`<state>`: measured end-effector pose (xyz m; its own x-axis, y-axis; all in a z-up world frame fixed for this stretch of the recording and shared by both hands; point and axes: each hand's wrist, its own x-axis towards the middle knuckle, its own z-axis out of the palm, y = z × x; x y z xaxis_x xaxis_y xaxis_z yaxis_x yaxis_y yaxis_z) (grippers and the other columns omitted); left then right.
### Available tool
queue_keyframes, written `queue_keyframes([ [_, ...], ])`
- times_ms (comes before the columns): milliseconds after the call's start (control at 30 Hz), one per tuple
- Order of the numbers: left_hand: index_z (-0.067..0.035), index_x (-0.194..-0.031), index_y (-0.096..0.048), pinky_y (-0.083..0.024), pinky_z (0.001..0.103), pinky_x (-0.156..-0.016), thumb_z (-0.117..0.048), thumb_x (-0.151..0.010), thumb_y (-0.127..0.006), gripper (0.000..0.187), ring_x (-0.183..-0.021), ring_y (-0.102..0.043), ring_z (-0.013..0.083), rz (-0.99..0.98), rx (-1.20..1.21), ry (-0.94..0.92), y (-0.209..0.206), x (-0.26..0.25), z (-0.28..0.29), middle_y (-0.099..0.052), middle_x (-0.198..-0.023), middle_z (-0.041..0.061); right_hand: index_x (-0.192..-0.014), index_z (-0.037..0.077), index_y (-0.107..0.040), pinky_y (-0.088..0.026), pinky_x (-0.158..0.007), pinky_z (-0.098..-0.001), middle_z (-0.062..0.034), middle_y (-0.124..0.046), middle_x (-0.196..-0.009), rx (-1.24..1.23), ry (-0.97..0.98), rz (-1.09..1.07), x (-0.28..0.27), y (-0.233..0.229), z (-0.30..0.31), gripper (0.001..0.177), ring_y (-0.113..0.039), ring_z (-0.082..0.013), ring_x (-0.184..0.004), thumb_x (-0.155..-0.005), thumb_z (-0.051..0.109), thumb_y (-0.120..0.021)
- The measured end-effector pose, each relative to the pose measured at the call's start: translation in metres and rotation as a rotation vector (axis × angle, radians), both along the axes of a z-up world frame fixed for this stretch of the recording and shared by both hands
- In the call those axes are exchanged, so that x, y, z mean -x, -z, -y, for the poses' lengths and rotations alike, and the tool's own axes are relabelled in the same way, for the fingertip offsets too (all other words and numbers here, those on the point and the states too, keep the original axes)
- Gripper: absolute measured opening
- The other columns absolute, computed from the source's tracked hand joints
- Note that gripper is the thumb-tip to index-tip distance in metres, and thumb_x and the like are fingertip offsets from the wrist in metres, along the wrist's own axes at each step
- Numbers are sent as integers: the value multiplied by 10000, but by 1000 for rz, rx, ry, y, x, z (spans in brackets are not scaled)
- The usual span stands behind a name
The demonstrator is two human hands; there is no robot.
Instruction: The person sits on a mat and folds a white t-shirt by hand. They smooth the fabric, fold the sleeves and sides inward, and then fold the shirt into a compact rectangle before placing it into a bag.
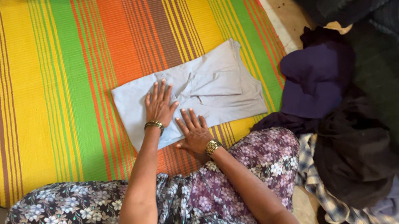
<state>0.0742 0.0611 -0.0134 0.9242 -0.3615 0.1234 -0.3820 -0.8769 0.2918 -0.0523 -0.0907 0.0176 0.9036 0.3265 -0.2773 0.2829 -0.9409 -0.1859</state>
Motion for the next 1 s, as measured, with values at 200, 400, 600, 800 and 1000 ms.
queue_keyframes([
  [200,-263,-1574,-372,-156,521,-1229,-514,-994,-487,642,-1569,-137,250,-46,-85,-123,-1,49,-35,-184,-1709,0,-1636,191,-166,-128,-1212,-619,-156,-6,-1713,15,-12,61,11,-1,2,1027,5,-382,-1568,-858,724,-574],
  [400,-334,-1573,-350,-170,549,-1192,-517,-1008,-499,612,-1559,-70,319,-7,-139,-345,-9,90,-62,-83,-1709,23,-1632,209,-136,-139,-1209,-596,-137,11,-1706,68,-25,50,25,-13,2,966,-1,-354,-1566,-903,709,-525],
  [600,-383,-1572,-332,-264,551,-1116,-474,-976,-564,646,-1438,-217,426,-281,-34,-720,-38,119,-58,-141,-1628,145,-1638,293,-157,-171,-1218,-592,-87,17,-1720,94,2,6,29,-4,9,890,-2,-337,-1573,-922,700,-494],
  [800,-357,-1493,-488,-483,483,-944,-257,-997,-597,517,-1202,-504,378,-317,5,-797,-18,132,-68,-452,-1306,169,-1594,396,-237,-155,-1191,-656,-68,21,-1718,91,129,-47,19,-2,33,766,11,-347,-1566,-939,601,-578],
  [1000,-352,-1460,-529,-556,500,-829,-108,-1000,-543,521,-1046,-655,371,-229,58,-736,19,132,-77,-627,-1117,176,-1571,396,-305,-226,-1176,-647,-66,-64,-1717,55,189,10,27,-7,42,802,-55,-349,-1569,-884,485,-709],
])
